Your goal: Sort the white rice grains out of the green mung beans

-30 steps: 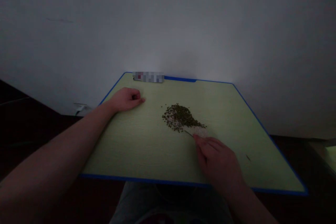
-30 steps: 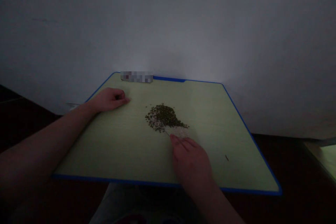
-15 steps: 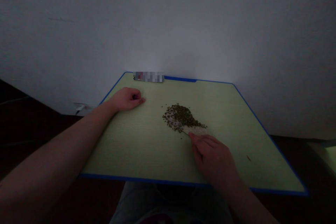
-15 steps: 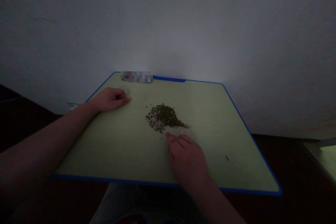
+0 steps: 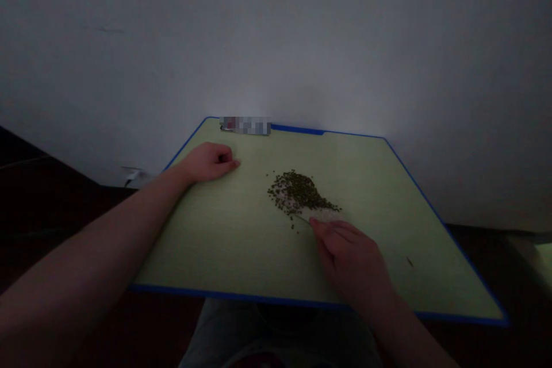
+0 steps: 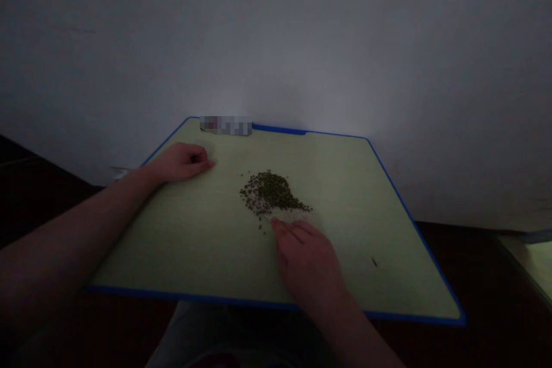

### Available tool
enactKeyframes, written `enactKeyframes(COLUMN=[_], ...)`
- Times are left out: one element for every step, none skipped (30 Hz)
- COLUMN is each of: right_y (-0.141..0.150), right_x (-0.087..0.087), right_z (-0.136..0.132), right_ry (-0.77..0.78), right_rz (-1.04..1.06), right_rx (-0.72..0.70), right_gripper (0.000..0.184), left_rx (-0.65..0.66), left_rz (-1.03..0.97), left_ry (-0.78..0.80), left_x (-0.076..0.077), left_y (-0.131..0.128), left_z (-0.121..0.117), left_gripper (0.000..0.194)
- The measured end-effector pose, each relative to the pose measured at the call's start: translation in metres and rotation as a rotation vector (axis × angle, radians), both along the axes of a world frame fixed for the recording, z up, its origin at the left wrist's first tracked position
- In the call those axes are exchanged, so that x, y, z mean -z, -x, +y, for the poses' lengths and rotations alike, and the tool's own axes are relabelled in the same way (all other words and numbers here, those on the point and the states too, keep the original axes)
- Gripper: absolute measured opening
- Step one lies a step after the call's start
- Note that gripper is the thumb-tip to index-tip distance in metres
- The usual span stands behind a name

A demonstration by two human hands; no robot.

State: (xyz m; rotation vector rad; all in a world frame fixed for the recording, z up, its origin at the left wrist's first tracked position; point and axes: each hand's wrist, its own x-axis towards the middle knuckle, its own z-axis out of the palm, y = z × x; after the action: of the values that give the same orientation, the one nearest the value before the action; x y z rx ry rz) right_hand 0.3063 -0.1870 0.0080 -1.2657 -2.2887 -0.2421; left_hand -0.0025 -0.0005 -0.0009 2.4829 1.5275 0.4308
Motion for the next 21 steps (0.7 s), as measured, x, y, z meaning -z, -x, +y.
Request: enactKeyframes(right_y=[0.0002,0.0005,0.0007,0.0008,0.0008,0.0006,0.0003,-0.0001,-0.0005,-0.0011,-0.0016,-0.0020,-0.0024,-0.0027,-0.0028,-0.0029,-0.0028,-0.0025,-0.0020,-0.0013,-0.0004], right_x=[0.0002,0.0004,0.0004,0.0003,0.0000,-0.0003,-0.0007,-0.0012,-0.0016,-0.0021,-0.0025,-0.0028,-0.0030,-0.0031,-0.0030,-0.0027,-0.0024,-0.0021,-0.0018,-0.0017,-0.0018], right_z=[0.0010,0.0016,0.0016,0.0012,0.0003,-0.0009,-0.0022,-0.0035,-0.0046,-0.0054,-0.0057,-0.0057,-0.0052,-0.0045,-0.0036,-0.0026,-0.0017,-0.0010,-0.0004,0.0000,0.0004], right_ry=[-0.001,-0.002,-0.002,-0.002,0.000,0.005,0.011,0.019,0.028,0.035,0.039,0.040,0.040,0.042,0.046,0.053,0.062,0.074,0.087,0.102,0.118], right_rz=[-0.004,-0.006,-0.006,-0.005,-0.001,0.003,0.008,0.014,0.019,0.024,0.029,0.030,0.031,0.030,0.027,0.025,0.023,0.024,0.029,0.037,0.051], right_rx=[-0.010,-0.023,-0.035,-0.044,-0.048,-0.048,-0.050,-0.052,-0.058,-0.067,-0.073,-0.075,-0.070,-0.064,-0.061,-0.060,-0.063,-0.069,-0.074,-0.080,-0.084], right_gripper=[0.030,0.030,0.030,0.030,0.031,0.030,0.030,0.030,0.030,0.030,0.030,0.031,0.031,0.032,0.032,0.033,0.034,0.034,0.035,0.035,0.036], left_rx=[0.001,0.001,0.003,0.004,0.005,0.004,0.002,-0.001,-0.003,-0.002,-0.002,-0.002,-0.002,-0.004,-0.004,-0.004,-0.002,0.000,0.003,0.006,0.008], left_rz=[0.001,0.001,0.001,0.000,-0.001,-0.002,-0.003,-0.002,-0.002,-0.002,-0.004,-0.005,-0.005,-0.004,-0.001,0.001,0.001,0.000,-0.002,-0.006,-0.008], left_ry=[-0.001,0.000,0.001,0.002,0.002,0.003,0.003,0.004,0.006,0.011,0.015,0.020,0.023,0.022,0.019,0.013,0.006,0.001,-0.004,-0.006,-0.004], left_x=[-0.0001,-0.0002,-0.0003,-0.0003,-0.0003,-0.0002,-0.0002,-0.0001,-0.0002,-0.0003,-0.0005,-0.0008,-0.0013,-0.0017,-0.0021,-0.0025,-0.0028,-0.0028,-0.0027,-0.0025,-0.0021], left_y=[0.0000,0.0001,0.0001,0.0001,0.0001,0.0001,0.0000,-0.0001,-0.0002,-0.0003,-0.0005,-0.0007,-0.0010,-0.0013,-0.0016,-0.0019,-0.0020,-0.0021,-0.0020,-0.0018,-0.0016], left_z=[-0.0001,-0.0001,-0.0001,-0.0001,0.0000,0.0002,0.0004,0.0006,0.0007,0.0008,0.0008,0.0006,0.0003,-0.0001,-0.0005,-0.0009,-0.0013,-0.0015,-0.0015,-0.0014,-0.0012], left_gripper=[0.037,0.037,0.037,0.036,0.036,0.036,0.036,0.036,0.036,0.036,0.036,0.036,0.036,0.036,0.037,0.037,0.037,0.037,0.037,0.037,0.037])
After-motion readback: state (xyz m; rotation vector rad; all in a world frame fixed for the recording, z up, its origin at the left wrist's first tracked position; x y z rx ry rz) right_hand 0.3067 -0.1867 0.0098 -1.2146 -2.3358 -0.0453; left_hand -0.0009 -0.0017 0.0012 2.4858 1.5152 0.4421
